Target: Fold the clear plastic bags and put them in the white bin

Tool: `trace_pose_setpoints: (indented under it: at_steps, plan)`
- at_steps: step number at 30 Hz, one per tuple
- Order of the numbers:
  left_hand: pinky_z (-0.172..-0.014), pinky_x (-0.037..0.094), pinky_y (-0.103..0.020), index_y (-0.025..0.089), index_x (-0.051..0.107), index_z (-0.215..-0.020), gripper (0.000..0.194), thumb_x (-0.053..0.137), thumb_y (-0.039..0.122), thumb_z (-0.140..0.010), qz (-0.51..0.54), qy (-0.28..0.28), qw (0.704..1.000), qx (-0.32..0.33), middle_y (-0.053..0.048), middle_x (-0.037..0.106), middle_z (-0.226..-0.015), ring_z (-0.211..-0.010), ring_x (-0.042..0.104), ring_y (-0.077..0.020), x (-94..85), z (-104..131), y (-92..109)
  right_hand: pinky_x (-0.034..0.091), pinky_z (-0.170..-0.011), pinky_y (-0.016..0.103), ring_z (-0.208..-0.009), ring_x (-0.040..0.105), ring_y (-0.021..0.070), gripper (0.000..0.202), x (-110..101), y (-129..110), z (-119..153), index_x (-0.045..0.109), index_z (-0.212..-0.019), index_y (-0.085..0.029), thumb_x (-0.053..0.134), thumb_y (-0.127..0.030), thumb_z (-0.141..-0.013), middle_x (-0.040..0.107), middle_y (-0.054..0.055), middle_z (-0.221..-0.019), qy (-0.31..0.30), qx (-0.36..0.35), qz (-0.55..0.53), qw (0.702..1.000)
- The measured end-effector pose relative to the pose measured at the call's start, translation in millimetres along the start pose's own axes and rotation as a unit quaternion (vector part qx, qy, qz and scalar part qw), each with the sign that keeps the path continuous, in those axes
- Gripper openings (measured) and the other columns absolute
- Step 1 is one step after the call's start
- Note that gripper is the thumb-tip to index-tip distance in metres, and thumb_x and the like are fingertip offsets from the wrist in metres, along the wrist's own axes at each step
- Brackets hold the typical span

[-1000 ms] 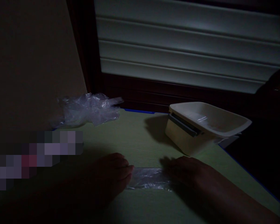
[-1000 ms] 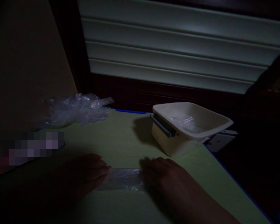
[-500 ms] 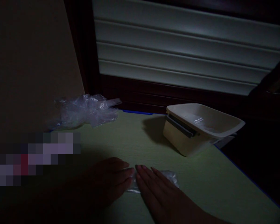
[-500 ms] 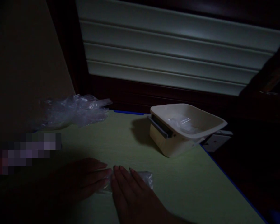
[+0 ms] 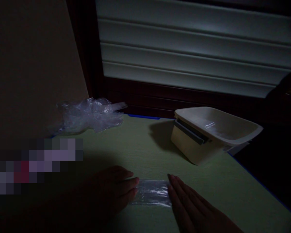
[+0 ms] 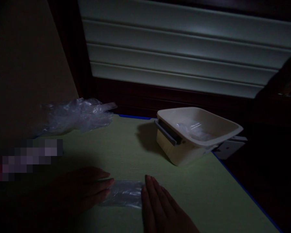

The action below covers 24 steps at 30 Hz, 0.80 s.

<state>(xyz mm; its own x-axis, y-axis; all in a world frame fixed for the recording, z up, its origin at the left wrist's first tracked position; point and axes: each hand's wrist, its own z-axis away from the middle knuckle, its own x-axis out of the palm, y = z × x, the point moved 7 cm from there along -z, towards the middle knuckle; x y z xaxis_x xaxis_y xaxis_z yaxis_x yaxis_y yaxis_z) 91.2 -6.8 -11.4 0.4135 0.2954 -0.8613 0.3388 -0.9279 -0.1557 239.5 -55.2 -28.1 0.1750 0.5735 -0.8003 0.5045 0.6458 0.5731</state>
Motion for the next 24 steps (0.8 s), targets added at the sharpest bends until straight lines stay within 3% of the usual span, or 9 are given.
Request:
trace_pose_setpoints:
  at_steps: [6,9,11,14,16,17,19,24]
  plan:
    - [-0.083,0.039,-0.031,0.018,0.057,-0.1,0.027,0.031,0.014,-0.096,-0.015,-0.016,1.0,0.015,-0.001,0.066,-0.105,-0.094,0.056,-0.0176,-8.5,-2.7,1.6,0.057,-0.07,0.037,-0.097,0.062,0.0317,0.038,9.7,6.8,16.7,0.059,-0.109,-0.005,0.039,-0.024,-0.083,0.063,0.023,-0.109,0.014,0.055,0.025,0.998]
    - [-0.079,0.04,-0.029,0.018,0.058,-0.097,0.027,0.031,0.013,-0.095,-0.014,-0.039,0.999,0.012,-0.001,0.066,-0.102,-0.088,0.057,-0.0169,-11.3,-7.9,2.3,0.058,-0.062,0.036,-0.087,0.066,0.0324,0.046,3.9,18.2,17.2,0.063,-0.1,-0.004,0.039,-0.04,-0.086,0.066,0.026,-0.099,0.041,0.1,0.018,0.994]
    - [-0.077,0.04,-0.029,0.018,0.058,-0.092,0.029,0.03,0.01,-0.095,-0.019,-0.014,1.0,0.013,-0.001,0.067,-0.097,-0.082,0.057,-0.0162,-14.4,-10.7,5.5,0.058,-0.055,0.034,-0.078,0.068,0.0311,0.055,-4.6,30.5,12.4,0.066,-0.095,-0.004,0.035,-0.049,-0.087,0.068,0.025,-0.091,0.042,0.146,0.001,0.988]
    - [-0.074,0.04,-0.03,0.017,0.059,-0.089,0.026,0.035,0.008,-0.092,-0.04,0.034,0.998,-0.029,-0.002,0.067,-0.086,-0.075,0.055,-0.0166,-19.2,-12.8,6.4,0.057,-0.058,0.03,-0.077,0.068,0.0243,0.045,-20.2,43.9,0.6,0.064,-0.103,-0.011,0.034,-0.042,-0.09,0.07,0.017,-0.094,0.047,0.202,-0.06,0.976]
    - [-0.074,0.039,-0.03,0.016,0.059,-0.092,0.023,0.038,0.007,-0.089,-0.053,-0.03,0.997,-0.049,-0.003,0.066,-0.087,-0.077,0.054,-0.0171,-11.3,-13.9,6.8,0.056,-0.066,0.028,-0.082,0.067,0.021,0.038,-29.3,40.4,-9.4,0.062,-0.108,-0.014,0.035,-0.036,-0.092,0.069,0.013,-0.098,0.074,0.18,-0.104,0.975]
    - [-0.072,0.039,-0.031,0.015,0.059,-0.087,0.019,0.042,0.007,-0.087,-0.067,-0.028,0.995,-0.07,-0.004,0.065,-0.083,-0.077,0.054,-0.0184,-13.1,-14.3,4.9,0.056,-0.069,0.027,-0.085,0.066,0.0201,0.037,-31.9,36.4,-13.8,0.061,-0.11,-0.014,0.036,-0.034,-0.092,0.069,0.012,-0.1,0.087,0.162,-0.123,0.975]
    - [-0.066,0.038,-0.03,0.017,0.059,-0.083,0.011,0.049,0.013,-0.084,-0.034,-0.051,0.997,-0.048,-0.001,0.062,-0.074,-0.068,0.051,-0.0172,-12.2,-15.8,9.0,0.054,-0.075,0.028,-0.091,0.064,0.0199,0.038,-30.9,28.0,-20.9,0.06,-0.113,-0.013,0.038,-0.036,-0.092,0.068,0.012,-0.103,0.096,0.13,-0.16,0.974]
    - [-0.067,0.038,-0.031,0.017,0.057,-0.088,0.013,0.045,0.017,-0.084,0.04,-0.057,0.998,-0.007,0.0,0.06,-0.069,-0.065,0.05,-0.0171,-12.8,-18.0,20.4,0.051,-0.086,0.035,-0.102,0.06,0.0244,0.043,-11.1,23.0,-32.4,0.058,-0.116,-0.009,0.048,-0.038,-0.086,0.063,0.014,-0.114,0.018,0.113,-0.268,0.957]
